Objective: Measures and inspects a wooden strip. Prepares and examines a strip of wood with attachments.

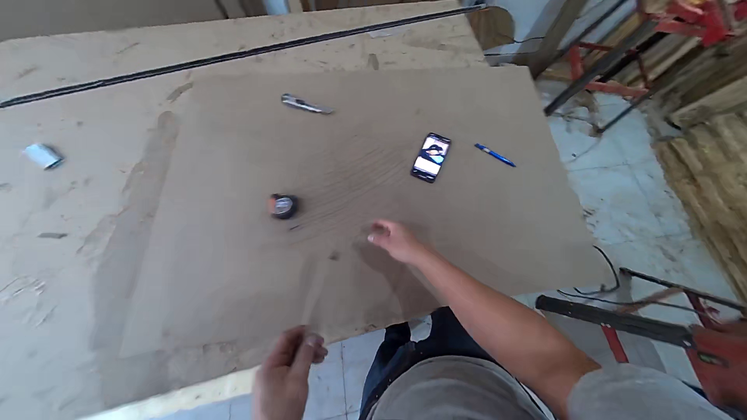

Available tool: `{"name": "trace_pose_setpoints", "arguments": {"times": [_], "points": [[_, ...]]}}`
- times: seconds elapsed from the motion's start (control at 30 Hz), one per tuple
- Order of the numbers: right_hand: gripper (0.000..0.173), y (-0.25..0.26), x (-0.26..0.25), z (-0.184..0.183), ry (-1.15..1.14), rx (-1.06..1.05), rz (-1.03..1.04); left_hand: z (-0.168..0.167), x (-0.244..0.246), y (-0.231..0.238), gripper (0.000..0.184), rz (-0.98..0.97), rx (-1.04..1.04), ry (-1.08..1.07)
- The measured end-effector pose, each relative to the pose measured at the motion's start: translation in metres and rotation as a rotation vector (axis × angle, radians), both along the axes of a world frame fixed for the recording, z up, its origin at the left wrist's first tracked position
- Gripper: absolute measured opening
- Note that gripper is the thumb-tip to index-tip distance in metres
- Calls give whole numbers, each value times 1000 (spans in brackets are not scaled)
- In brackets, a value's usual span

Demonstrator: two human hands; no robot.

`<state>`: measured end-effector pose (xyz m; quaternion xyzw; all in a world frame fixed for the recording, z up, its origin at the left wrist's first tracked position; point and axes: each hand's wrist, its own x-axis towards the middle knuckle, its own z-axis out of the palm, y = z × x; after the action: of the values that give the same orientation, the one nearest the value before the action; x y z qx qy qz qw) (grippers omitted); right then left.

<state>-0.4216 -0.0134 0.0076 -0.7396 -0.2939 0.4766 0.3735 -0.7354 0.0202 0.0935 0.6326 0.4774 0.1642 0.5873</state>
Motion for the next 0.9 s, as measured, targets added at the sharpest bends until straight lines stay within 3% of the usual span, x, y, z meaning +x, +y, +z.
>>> {"name": "trace_pose_setpoints", "arguments": {"times": [0.1, 0.2, 0.3, 0.43, 0.6, 0.73, 0.9], "points": [[49, -80, -16, 33, 138, 54, 183, 7, 86, 21, 14, 147, -57, -469], [64, -135, -20, 61, 232, 96, 221, 27, 179, 23, 17, 211, -151, -703], [44, -194, 16, 77, 197, 54, 43, 30, 248, -3, 19, 193, -306, -795], [30, -280, 97, 73, 76, -115, -180, -2, 290, -48, 15, 189, -427, -697], [17, -372, 203, 27, -14, -280, -129, -40, 324, -103, 16, 282, -435, -431], [18, -393, 250, 9, 26, -324, 21, -68, 343, -146, 29, 175, -522, -403], [23, -405, 290, -20, 87, -262, 115, -81, 363, -176, 11, 413, -458, -269]]}}
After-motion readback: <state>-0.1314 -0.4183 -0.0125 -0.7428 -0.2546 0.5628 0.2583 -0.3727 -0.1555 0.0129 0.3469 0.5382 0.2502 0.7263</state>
